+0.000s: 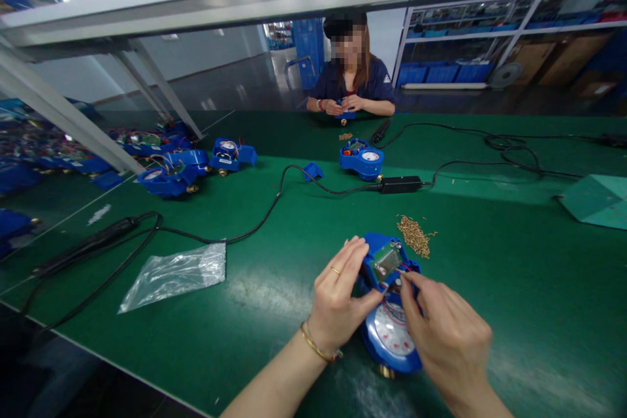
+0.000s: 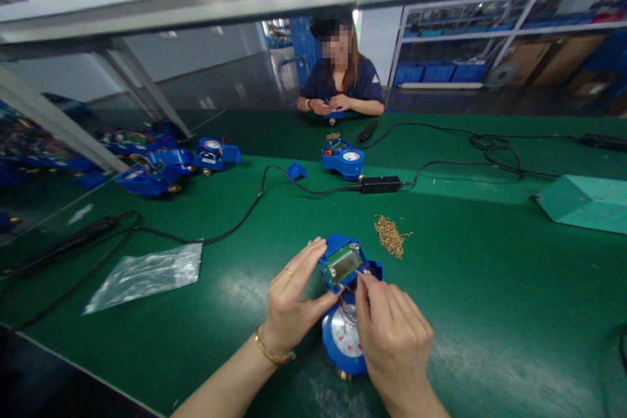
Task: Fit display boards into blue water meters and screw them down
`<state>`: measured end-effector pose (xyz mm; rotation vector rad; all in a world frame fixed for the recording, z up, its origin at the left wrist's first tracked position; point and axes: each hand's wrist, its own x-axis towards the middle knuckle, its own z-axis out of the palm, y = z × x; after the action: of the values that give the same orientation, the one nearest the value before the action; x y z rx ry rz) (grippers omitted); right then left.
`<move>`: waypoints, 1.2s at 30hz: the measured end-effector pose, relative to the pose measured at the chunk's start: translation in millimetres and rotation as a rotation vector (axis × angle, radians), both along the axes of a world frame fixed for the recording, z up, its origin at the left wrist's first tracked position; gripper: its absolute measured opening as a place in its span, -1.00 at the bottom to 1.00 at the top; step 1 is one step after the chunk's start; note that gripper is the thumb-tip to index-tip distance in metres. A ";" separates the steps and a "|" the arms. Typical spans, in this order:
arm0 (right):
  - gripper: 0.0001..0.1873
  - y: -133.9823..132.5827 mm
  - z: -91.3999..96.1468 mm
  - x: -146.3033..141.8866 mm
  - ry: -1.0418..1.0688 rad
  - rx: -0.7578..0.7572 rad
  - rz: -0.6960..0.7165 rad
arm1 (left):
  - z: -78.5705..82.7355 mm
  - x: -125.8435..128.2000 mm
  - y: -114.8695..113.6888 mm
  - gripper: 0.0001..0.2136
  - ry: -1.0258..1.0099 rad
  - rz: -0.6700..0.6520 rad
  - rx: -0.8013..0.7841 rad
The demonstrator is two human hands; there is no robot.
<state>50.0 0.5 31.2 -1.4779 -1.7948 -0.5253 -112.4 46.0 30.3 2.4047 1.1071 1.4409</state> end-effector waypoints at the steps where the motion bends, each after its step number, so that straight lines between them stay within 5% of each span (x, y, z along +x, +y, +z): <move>1: -0.82 0.3 -0.2 -0.1 0.022 -0.012 -0.009 | 0.2 0.1 -0.3 -0.50 0.002 -0.001 0.001; 20: -0.80 -1.6 -2.4 -1.8 0.048 -0.044 -0.031 | -4.6 4.5 -3.7 -0.46 -0.083 0.035 -0.035; 27: -0.82 -3.5 -6.1 -3.8 0.086 -0.034 -0.006 | -6.2 5.4 -3.2 -0.45 -0.226 0.049 -0.312; 31: -0.80 -2.6 -8.3 -6.6 0.190 -0.003 0.022 | -9.4 5.3 3.1 -0.45 -0.370 -0.075 -0.575; 36: -0.78 -2.0 -9.7 -10.8 0.289 -0.025 0.052 | -14.4 4.5 12.3 -0.45 -0.495 -0.310 -0.717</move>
<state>39.3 -1.5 21.4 -1.4387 -1.6115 -0.2493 -107.9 58.3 15.9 1.5325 0.8711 1.1676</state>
